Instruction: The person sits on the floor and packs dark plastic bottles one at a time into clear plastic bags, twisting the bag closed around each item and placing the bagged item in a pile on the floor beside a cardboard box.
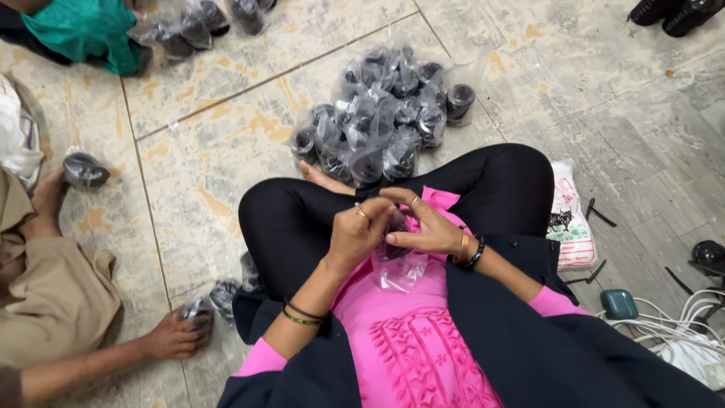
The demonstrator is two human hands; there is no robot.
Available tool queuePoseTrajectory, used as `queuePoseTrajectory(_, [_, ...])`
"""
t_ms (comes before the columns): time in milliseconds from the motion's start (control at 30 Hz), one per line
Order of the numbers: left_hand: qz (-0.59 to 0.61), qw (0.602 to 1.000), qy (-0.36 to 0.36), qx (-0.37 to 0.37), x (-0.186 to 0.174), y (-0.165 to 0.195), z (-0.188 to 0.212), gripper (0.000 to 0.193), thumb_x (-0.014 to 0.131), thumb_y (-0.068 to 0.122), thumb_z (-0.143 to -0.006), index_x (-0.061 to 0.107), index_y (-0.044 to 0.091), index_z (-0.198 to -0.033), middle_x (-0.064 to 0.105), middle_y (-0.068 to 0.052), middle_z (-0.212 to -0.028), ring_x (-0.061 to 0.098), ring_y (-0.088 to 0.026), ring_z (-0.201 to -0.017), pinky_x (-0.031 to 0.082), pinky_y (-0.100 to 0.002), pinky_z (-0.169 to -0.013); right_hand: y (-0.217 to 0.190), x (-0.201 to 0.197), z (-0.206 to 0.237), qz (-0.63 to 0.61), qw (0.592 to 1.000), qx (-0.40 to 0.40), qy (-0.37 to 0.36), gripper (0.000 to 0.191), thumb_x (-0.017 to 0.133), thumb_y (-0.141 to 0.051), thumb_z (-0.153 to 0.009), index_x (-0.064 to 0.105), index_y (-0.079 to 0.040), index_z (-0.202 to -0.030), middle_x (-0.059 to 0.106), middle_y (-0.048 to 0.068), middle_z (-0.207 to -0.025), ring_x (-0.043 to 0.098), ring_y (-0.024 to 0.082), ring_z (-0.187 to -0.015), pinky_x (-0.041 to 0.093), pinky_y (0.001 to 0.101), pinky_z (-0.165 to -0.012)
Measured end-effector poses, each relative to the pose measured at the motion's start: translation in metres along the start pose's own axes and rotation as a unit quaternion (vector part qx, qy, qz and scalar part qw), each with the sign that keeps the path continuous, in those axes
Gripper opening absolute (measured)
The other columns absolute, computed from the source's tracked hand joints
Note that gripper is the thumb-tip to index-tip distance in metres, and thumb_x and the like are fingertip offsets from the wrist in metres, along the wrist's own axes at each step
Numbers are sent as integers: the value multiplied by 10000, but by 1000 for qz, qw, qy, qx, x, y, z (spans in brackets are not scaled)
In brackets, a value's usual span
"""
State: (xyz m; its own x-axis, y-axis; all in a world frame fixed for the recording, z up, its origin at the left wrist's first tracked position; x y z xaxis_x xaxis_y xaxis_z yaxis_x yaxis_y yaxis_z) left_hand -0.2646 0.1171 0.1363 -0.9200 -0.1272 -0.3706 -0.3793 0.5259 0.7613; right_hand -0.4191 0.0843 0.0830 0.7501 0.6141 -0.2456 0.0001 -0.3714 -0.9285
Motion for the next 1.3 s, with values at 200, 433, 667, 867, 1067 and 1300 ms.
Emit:
queuePoseTrajectory(200, [33,991,-42,-122,-1,-21,-5,127,795,108,-945,732,33,-1027,658,-48,-749,593,-107,-673,490,-277,-591,12,-2,1,-127,992,15,-1,107,662,-69,-1063,654,3,-1141,678,68,-1169,604,116,-1113,497,294,-971])
queuePoseTrajectory(433, [395,786,-370,-300,-19,-45,28,164,763,79,-892,659,73,-1018,689,10,-967,661,-75,-881,568,-239,-814,8,10,16,-282,953,95,-51,131,557,-161,-1077,592,-37,-1104,622,-21,-991,540,40,-898,458,250,-793])
queuePoseTrajectory(667, [507,724,-369,-287,-3,-44,27,140,722,184,-981,648,66,-971,719,-21,-1083,634,-84,-936,529,-261,-853,-28,18,-2,-497,857,103,-95,121,652,-131,-1024,612,-21,-1056,700,85,-965,648,158,-902,491,306,-840])
queuePoseTrajectory(867, [262,909,-309,-100,-26,1,-13,211,785,203,-963,686,52,-855,657,8,-864,587,-101,-799,467,-273,-729,-106,-45,-29,-177,960,-73,-204,94,734,-129,-980,700,-42,-978,700,52,-951,652,192,-936,503,382,-918])
queuePoseTrajectory(1067, [237,927,-289,10,-48,32,-38,275,731,152,-926,536,67,-752,522,-160,-1370,530,-147,-1068,436,-296,-937,-136,-50,-25,167,960,-126,-188,109,748,-176,-891,754,-68,-893,680,54,-813,619,219,-805,406,438,-791])
queuePoseTrajectory(1300, [405,870,-225,-171,-2,-8,9,461,732,49,-969,346,116,-725,669,-102,-1085,573,-75,-945,466,-241,-816,-96,-27,1,106,948,-20,-301,239,752,-285,-936,678,-63,-984,652,39,-826,610,212,-755,483,350,-700])
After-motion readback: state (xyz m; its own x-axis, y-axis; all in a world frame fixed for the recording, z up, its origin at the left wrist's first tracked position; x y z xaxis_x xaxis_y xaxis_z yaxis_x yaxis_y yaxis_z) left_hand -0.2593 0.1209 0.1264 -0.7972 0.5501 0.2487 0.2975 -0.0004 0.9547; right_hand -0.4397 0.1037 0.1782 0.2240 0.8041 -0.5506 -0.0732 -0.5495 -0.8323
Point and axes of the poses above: each hand's wrist, its own z-axis away from the middle knuckle, its own x-axis out of the palm, y = z × x, the point moved 6 cm from there along -z, towards the middle knuckle
